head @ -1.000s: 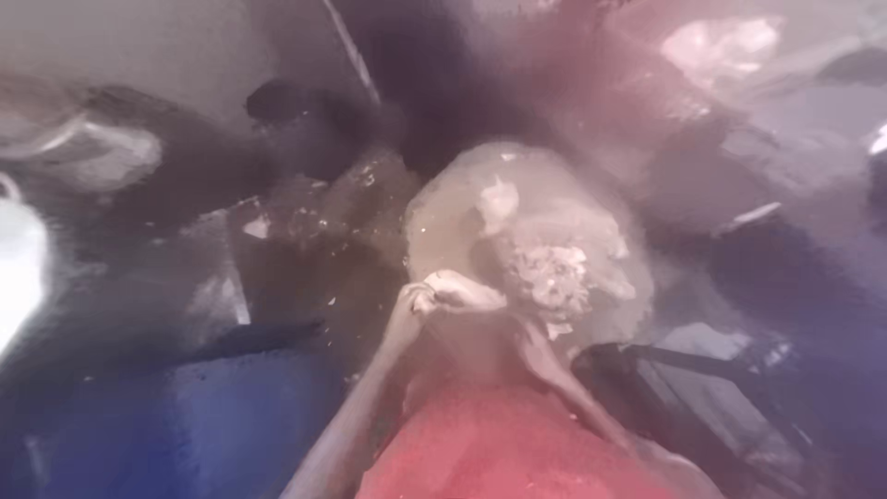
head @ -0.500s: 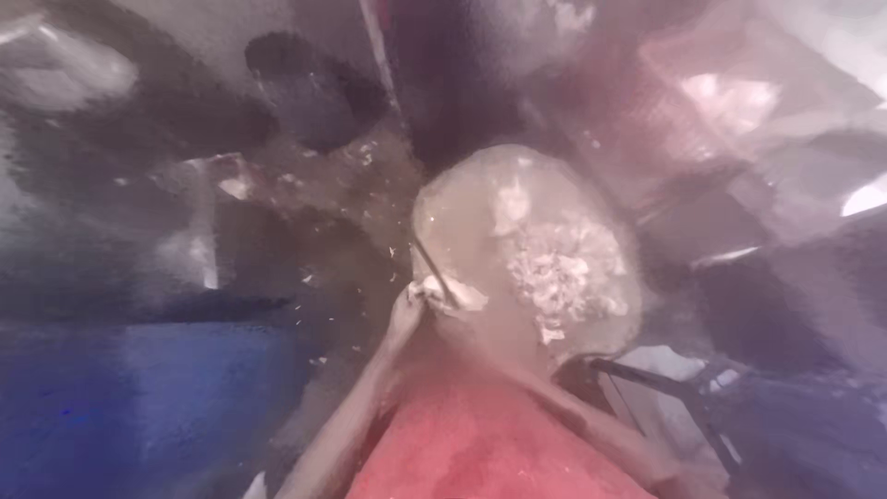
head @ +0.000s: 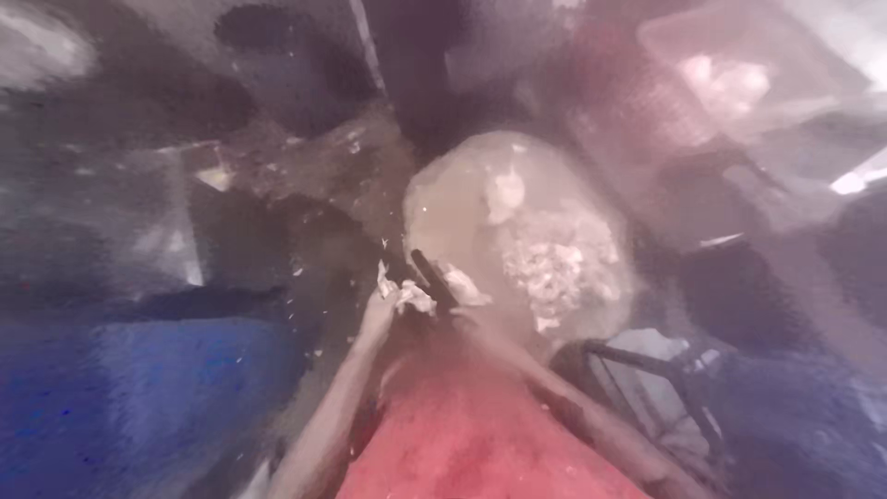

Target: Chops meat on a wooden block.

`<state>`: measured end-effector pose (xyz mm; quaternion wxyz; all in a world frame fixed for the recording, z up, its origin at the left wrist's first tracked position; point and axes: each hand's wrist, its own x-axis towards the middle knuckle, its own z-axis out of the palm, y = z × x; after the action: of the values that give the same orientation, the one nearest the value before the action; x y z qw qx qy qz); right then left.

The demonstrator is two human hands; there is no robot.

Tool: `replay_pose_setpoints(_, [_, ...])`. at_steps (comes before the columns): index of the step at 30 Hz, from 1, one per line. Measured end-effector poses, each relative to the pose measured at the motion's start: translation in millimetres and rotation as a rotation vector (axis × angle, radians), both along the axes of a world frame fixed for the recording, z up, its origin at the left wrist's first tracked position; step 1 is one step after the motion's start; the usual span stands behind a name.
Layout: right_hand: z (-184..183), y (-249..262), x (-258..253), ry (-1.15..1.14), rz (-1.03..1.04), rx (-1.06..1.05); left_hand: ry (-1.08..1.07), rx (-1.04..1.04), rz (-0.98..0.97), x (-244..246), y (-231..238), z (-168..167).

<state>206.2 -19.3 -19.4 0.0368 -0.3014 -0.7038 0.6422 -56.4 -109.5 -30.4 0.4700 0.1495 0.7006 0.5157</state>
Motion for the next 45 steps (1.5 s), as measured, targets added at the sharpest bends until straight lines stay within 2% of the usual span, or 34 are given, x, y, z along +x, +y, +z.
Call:
replay_pose_setpoints(2, [-9.8,5.5,23.8,-0.071,-0.136,-0.061,-0.125,0.029,0.026,4.3,3.6,21.5])
replay_pose_setpoints(5, [5.7,15.4,47.7,-0.159,-0.215,0.233,-0.315,0.009,0.036,24.3,6.5,35.5])
replay_pose_setpoints(7, [31.0,26.1,42.5,-0.108,-0.238,0.379,-0.417,0.001,0.050,44.0,15.3,24.1])
replay_pose_setpoints(11, [84.8,17.7,19.5,-0.026,-0.183,0.449,-0.436,-0.004,0.047,80.6,23.4,0.5])
replay_pose_setpoints(13, [73.4,-0.8,13.7,-0.036,-0.172,0.426,-0.413,-0.018,0.058,90.7,25.1,2.4])
replay_pose_setpoints(16, [9.2,-6.6,22.6,-0.013,-0.045,0.173,-0.351,-0.019,0.026,92.5,26.0,7.5])
replay_pose_setpoints(17, [1.1,-5.3,24.1,-0.011,-0.039,0.123,-0.339,-0.018,0.021,89.7,25.0,9.3])
replay_pose_setpoints(18, [2.9,-2.4,22.6,0.000,-0.049,0.119,-0.336,-0.020,0.025,85.4,25.0,10.8])
replay_pose_setpoints(20, [29.6,-6.6,20.1,0.035,-0.088,0.152,-0.345,-0.051,0.032,79.3,17.0,7.5])
replay_pose_setpoints(23, [74.7,-0.7,11.6,0.148,-0.100,0.339,-0.400,-0.022,0.034,69.7,14.1,-12.5])
replay_pose_setpoints(24, [79.7,-1.7,9.3,0.132,-0.091,0.393,-0.406,-0.013,0.047,68.7,13.8,-17.3])
replay_pose_setpoints(26, [57.4,-7.5,10.4,0.008,-0.038,0.445,-0.423,-0.008,0.045,65.6,13.4,-20.9])
replay_pose_setpoints(27, [33.3,-9.9,14.4,-0.021,-0.001,0.375,-0.415,-0.021,0.037,64.8,13.6,-20.4])
replay_pose_setpoints(29, [-7.2,-5.5,27.3,-0.030,0.018,0.058,-0.352,-0.049,0.003,64.0,15.5,-15.8])
replay_pose_setpoints(30, [-12.5,-3.1,33.8,-0.051,-0.017,-0.049,-0.335,-0.046,-0.035,62.4,13.7,-12.3])
replay_pose_setpoints(31, [-10.4,2.4,36.7,-0.081,-0.053,-0.061,-0.312,-0.024,-0.094,59.0,14.6,-8.0])
replay_pose_setpoints(33, [3.1,3.1,43.2,-0.078,-0.050,0.150,-0.159,-0.007,-0.274,52.1,12.1,-3.6])
replay_pose_setpoints(35, [25.3,15.0,38.0,-0.091,-0.059,0.416,0.207,-0.123,-0.441,38.4,24.8,-12.9])
replay_pose_setpoints(36, [41.4,17.7,32.8,-0.076,-0.060,0.466,0.354,-0.225,-0.495,32.0,27.6,-16.4])
replay_pose_setpoints(38, [80.2,19.4,18.8,0.009,-0.061,0.521,0.501,-0.291,-0.519,21.8,29.6,-17.9])
replay_pose_setpoints(40, [101.1,14.5,14.0,-0.034,-0.060,0.600,0.532,-0.270,-0.506,20.0,27.6,-18.9])
replay_pose_setpoints(42, [89.0,2.1,13.0,-0.205,-0.054,0.629,0.492,-0.313,-0.496,20.1,23.6,-16.6])
replay_pose_setpoints(45, [20.0,-16.5,28.2,-0.124,-0.060,0.372,0.445,-0.287,-0.447,17.4,11.8,-13.6])
